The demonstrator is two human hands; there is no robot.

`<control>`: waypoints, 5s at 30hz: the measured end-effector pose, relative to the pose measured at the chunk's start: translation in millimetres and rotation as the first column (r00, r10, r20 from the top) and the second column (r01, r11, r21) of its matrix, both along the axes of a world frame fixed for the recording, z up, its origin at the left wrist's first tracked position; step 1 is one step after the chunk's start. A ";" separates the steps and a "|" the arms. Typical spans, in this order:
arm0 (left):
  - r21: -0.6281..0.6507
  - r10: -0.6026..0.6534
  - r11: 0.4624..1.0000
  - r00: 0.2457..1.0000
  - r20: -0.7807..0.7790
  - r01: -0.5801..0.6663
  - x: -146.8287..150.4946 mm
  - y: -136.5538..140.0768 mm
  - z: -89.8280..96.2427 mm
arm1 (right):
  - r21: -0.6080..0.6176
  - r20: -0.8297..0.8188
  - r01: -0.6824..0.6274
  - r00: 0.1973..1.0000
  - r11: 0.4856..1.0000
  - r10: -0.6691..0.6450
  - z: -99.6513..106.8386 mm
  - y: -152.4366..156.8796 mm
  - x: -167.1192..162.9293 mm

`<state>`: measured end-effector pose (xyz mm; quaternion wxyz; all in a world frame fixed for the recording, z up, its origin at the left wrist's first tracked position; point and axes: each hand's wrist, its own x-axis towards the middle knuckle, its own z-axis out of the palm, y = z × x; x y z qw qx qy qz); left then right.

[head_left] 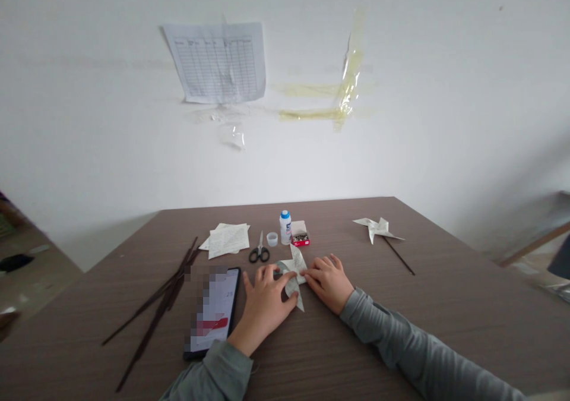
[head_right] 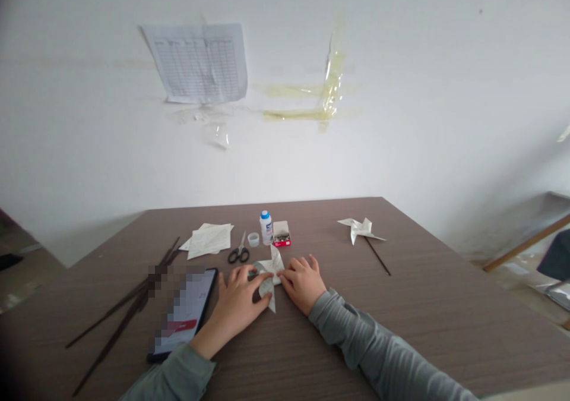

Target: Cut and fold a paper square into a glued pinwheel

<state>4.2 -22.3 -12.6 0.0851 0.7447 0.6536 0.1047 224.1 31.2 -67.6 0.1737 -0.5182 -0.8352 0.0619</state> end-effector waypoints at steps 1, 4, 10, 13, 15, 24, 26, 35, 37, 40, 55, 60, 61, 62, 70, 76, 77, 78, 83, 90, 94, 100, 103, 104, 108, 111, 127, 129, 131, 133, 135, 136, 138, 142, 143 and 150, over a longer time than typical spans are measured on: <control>0.009 -0.002 1.000 1.000 0.001 0.002 -0.3 0.2 -0.8 | -0.003 0.005 -0.001 1.000 1.000 0.001 0.5 0.0 -0.1; 0.006 -0.006 1.000 1.000 -0.009 0.006 -0.4 -0.2 -0.8 | 0.001 0.016 -0.003 1.000 1.000 0.003 0.0 1.0 0.1; -0.032 -0.017 0.999 1.000 -0.027 0.016 1.0 -1.3 3.4 | 0.018 -0.009 -0.013 1.000 1.000 0.013 -5.1 2.4 0.7; -0.018 -0.016 1.000 1.000 -0.025 0.015 1.0 -1.3 1.8 | 0.003 -0.017 -0.010 1.000 1.000 0.010 -5.7 2.0 1.0; -0.002 -0.013 1.000 1.000 -0.024 0.013 0.4 -0.8 -0.4 | 0.001 -0.022 -0.015 1.000 1.000 0.015 -6.8 2.3 1.7; -0.006 -0.029 1.000 0.999 -0.026 0.029 -7.0 2.1 -5.1 | 0.073 -0.149 -0.050 0.987 0.996 0.060 -22.9 12.6 10.0; -0.013 -0.037 0.999 0.999 -0.023 0.037 -9.7 1.7 -4.7 | 0.084 -0.201 -0.053 0.977 0.995 0.069 -26.5 16.1 12.2; -0.044 -0.055 0.997 0.998 0.003 0.056 -18.4 2.5 2.3 | 0.082 -0.342 -0.002 0.939 0.997 0.030 -21.0 36.2 18.4; -0.045 -0.056 0.997 0.998 0.006 0.056 -19.2 2.1 2.4 | 0.078 -0.319 0.043 0.948 0.996 -0.016 -12.0 44.1 19.8; -0.032 -0.055 0.998 0.998 0.016 0.055 -21.0 1.6 1.3 | 0.099 -0.259 0.074 0.965 0.992 -0.046 4.7 61.2 19.1; -0.062 0.003 0.998 1.000 -0.008 -0.004 -27.5 -0.1 12.1 | 0.045 0.056 0.096 0.994 0.994 -0.099 44.8 121.6 -20.6; -0.069 0.011 0.998 1.000 0.003 -0.011 -26.2 -0.2 14.8 | 0.021 0.101 0.093 0.990 0.995 -0.095 48.9 121.6 -27.3; -0.069 0.012 0.998 1.000 0.004 -0.012 -26.0 -0.2 14.8 | 0.018 0.108 0.094 0.990 0.995 -0.096 49.8 121.5 -27.9; -0.071 0.013 0.997 1.000 0.004 -0.013 -26.0 -0.3 14.7 | 0.016 0.115 0.095 0.989 0.995 -0.096 50.7 121.5 -28.5; -0.086 -0.006 0.996 1.000 -0.008 0.005 -27.8 -0.5 11.3 | -0.004 0.172 0.092 0.981 0.996 -0.090 58.2 125.6 -30.8; -0.075 -0.007 0.997 1.000 -0.023 0.005 -28.8 0.6 6.9 | -0.015 0.198 0.097 0.976 0.995 -0.092 62.2 129.9 -34.4; -0.069 -0.007 0.998 1.000 -0.024 0.005 -29.1 0.8 6.1 | -0.012 0.197 0.096 0.976 0.995 -0.092 62.4 129.9 -34.9; -0.062 -0.007 0.998 1.000 -0.024 0.005 -29.5 1.0 5.2 | -0.009 0.196 0.094 0.976 0.996 -0.090 62.4 129.8 -35.1; -0.046 0.000 0.999 1.000 -0.021 -0.001 -31.0 1.5 1.9 | 0.008 0.178 0.069 0.982 0.998 -0.069 60.5 128.2 -33.6; -0.043 0.007 0.999 1.000 -0.019 -0.007 -30.9 1.9 1.2 | 0.053 0.088 0.076 0.993 0.996 -0.080 51.2 129.6 -29.3; -0.027 0.021 0.999 0.999 -0.042 -0.023 -30.8 2.6 2.2 | 0.089 0.003 0.083 0.996 0.993 -0.084 43.6 130.1 -20.9; 0.007 0.012 1.000 1.000 -0.029 -0.012 -32.4 3.6 -1.0 | 0.122 -0.138 0.084 0.988 0.989 -0.067 22.7 123.3 -4.0; 0.038 0.005 0.999 1.000 -0.017 -0.004 -34.7 6.5 -9.2 | 0.128 -0.197 0.066 0.980 0.990 -0.040 8.6 116.0 5.1; 0.056 0.000 0.998 1.000 -0.011 0.001 -35.6 8.3 -13.2 | 0.128 -0.214 0.059 0.976 0.990 -0.030 4.0 113.4 8.7; 0.177 -0.017 0.984 1.000 0.020 0.013 -39.4 17.9 -31.7 | 0.132 -0.328 0.026 0.944 0.991 0.019 -10.5 103.9 25.9; 0.277 -0.039 0.961 0.999 0.038 0.027 -40.4 25.6 -41.4 | 0.115 -0.394 -0.024 0.916 0.993 0.068 -15.3 98.1 37.5; 0.293 0.002 0.956 1.000 0.025 -0.009 -15.3 61.1 -23.7 | 0.036 -0.576 -0.147 0.805 0.988 0.141 -15.2 69.8 46.8; 0.270 0.005 0.963 1.000 0.027 -0.012 -13.5 61.1 -22.8 | 0.009 -0.592 -0.137 0.798 0.991 0.115 -15.0 66.6 47.0; 0.250 0.006 0.968 1.000 0.020 -0.010 -12.8 60.1 -21.9 | -0.015 -0.597 -0.129 0.797 0.992 0.094 -13.9 64.7 46.6; 0.233 0.005 0.973 1.000 0.020 -0.010 -12.9 58.9 -20.7 | -0.038 -0.599 -0.119 0.798 0.992 0.073 -11.9 64.0 45.7; 0.219 0.007 0.976 0.999 0.032 -0.014 -13.4 57.8 -19.0 | -0.061 -0.602 -0.107 0.797 0.992 0.048 -9.3 63.7 44.7; 0.215 0.009 0.977 0.999 0.041 -0.018 -13.6 57.2 -18.1 | -0.074 -0.604 -0.101 0.796 0.992 0.036 -7.9 63.4 44.3; 0.211 0.015 0.977 0.998 0.055 -0.026 -14.0 56.2 -16.7 | -0.100 -0.608 -0.095 0.794 0.990 0.014 -5.1 62.5 43.6; 0.213 0.019 0.976 0.995 0.094 -0.038 -15.0 55.4 -20.4 | -0.153 -0.621 -0.083 0.783 0.985 -0.031 -0.2 59.4 43.2; 0.223 0.014 0.974 0.994 0.112 -0.039 -15.7 55.8 -23.2 | -0.163 -0.624 -0.079 0.780 0.984 -0.040 0.8 58.7 43.2; 0.357 -0.081 0.934 0.965 0.248 -0.013 -28.0 65.9 -48.2 | -0.210 -0.659 -0.078 0.748 0.975 -0.082 2.9 56.0 44.2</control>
